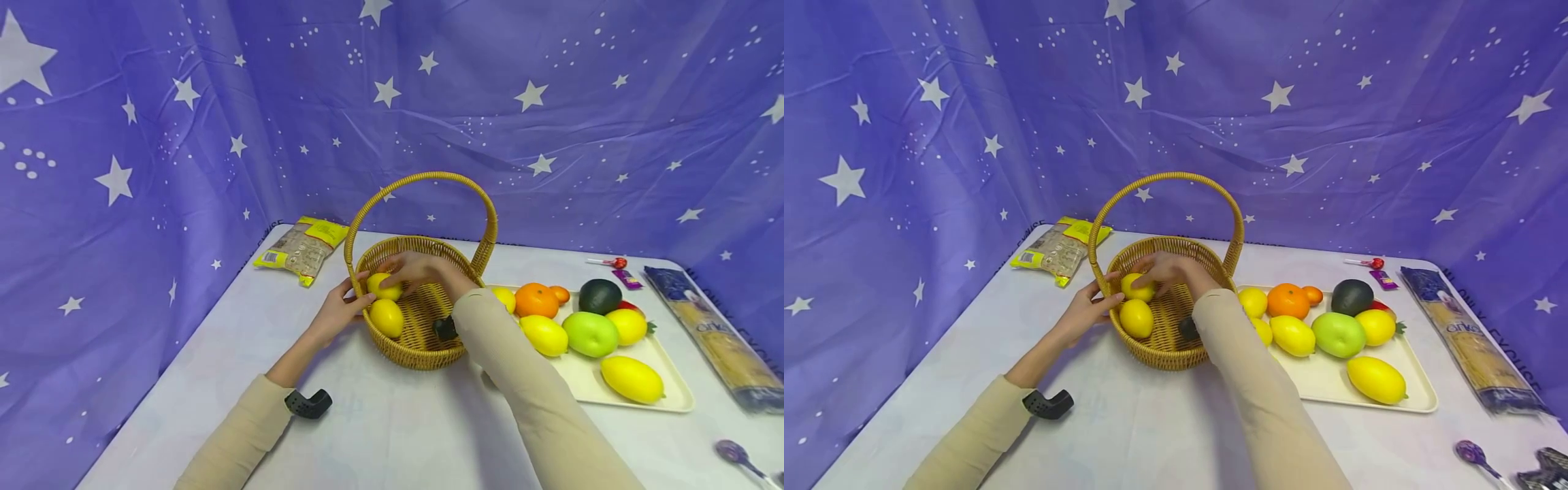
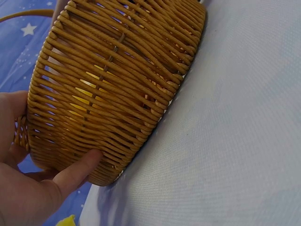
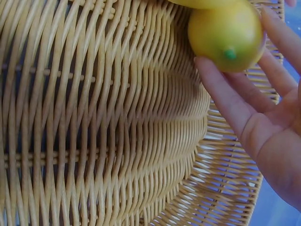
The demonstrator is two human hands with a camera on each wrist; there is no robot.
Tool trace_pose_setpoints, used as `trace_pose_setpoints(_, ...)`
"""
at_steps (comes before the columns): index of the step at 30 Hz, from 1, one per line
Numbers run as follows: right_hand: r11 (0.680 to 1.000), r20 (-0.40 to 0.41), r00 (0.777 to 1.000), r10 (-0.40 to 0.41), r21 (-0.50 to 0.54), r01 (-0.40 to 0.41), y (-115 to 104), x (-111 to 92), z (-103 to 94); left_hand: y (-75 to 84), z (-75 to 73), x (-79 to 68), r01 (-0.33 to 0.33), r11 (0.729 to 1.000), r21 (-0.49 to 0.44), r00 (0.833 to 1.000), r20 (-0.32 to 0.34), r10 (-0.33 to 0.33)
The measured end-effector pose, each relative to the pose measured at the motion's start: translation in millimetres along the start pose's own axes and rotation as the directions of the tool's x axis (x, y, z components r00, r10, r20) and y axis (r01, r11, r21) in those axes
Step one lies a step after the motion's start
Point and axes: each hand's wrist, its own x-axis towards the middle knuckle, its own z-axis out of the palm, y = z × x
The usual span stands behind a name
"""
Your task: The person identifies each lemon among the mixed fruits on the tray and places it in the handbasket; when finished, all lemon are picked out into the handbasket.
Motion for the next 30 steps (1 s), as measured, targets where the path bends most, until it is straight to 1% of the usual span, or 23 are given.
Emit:
trace_pose_setpoints(6,1.000,0.018,1.000,-0.003,0.023,0.003,1.8,-3.5,-4.2,-1.6,-0.5,0.9,-0.003,1.000,0.002,1.000,0.000,0.003)
trace_pose_setpoints(12,0.999,0.012,1.000,-0.015,0.030,0.015,2.2,-10.6,-11.5,-1.4,-0.9,0.0,-0.004,1.000,0.000,1.000,0.006,0.004)
trace_pose_setpoints(15,0.999,0.003,1.000,-0.018,0.043,0.018,2.4,-16.6,-17.0,-1.0,-1.4,-0.5,-0.005,1.000,-0.005,1.000,0.012,0.005)
trace_pose_setpoints(18,0.996,0.019,0.999,-0.047,0.080,0.045,2.6,-24.6,-23.6,-1.2,-1.6,-0.6,-0.003,1.000,-0.013,1.000,0.020,0.004)
trace_pose_setpoints(20,0.991,0.037,0.996,-0.084,0.106,0.080,3.0,-32.4,-29.5,-1.6,-1.7,-0.6,-0.002,1.000,-0.018,1.000,0.025,0.002)
trace_pose_setpoints(23,0.984,0.054,0.987,-0.149,0.110,0.143,6.3,-47.9,-40.4,-1.8,-1.6,-0.7,0.003,1.000,-0.017,1.000,0.024,-0.003)
trace_pose_setpoints(27,0.974,0.037,0.975,-0.218,0.065,0.215,17.3,-76.1,-57.7,-2.3,-1.8,0.1,0.000,1.000,0.001,1.000,0.009,0.000)
trace_pose_setpoints(30,0.965,0.030,0.965,-0.259,0.060,0.257,30.9,-99.9,-70.3,-2.4,-2.4,0.5,-0.004,1.000,0.012,1.000,0.001,0.004)
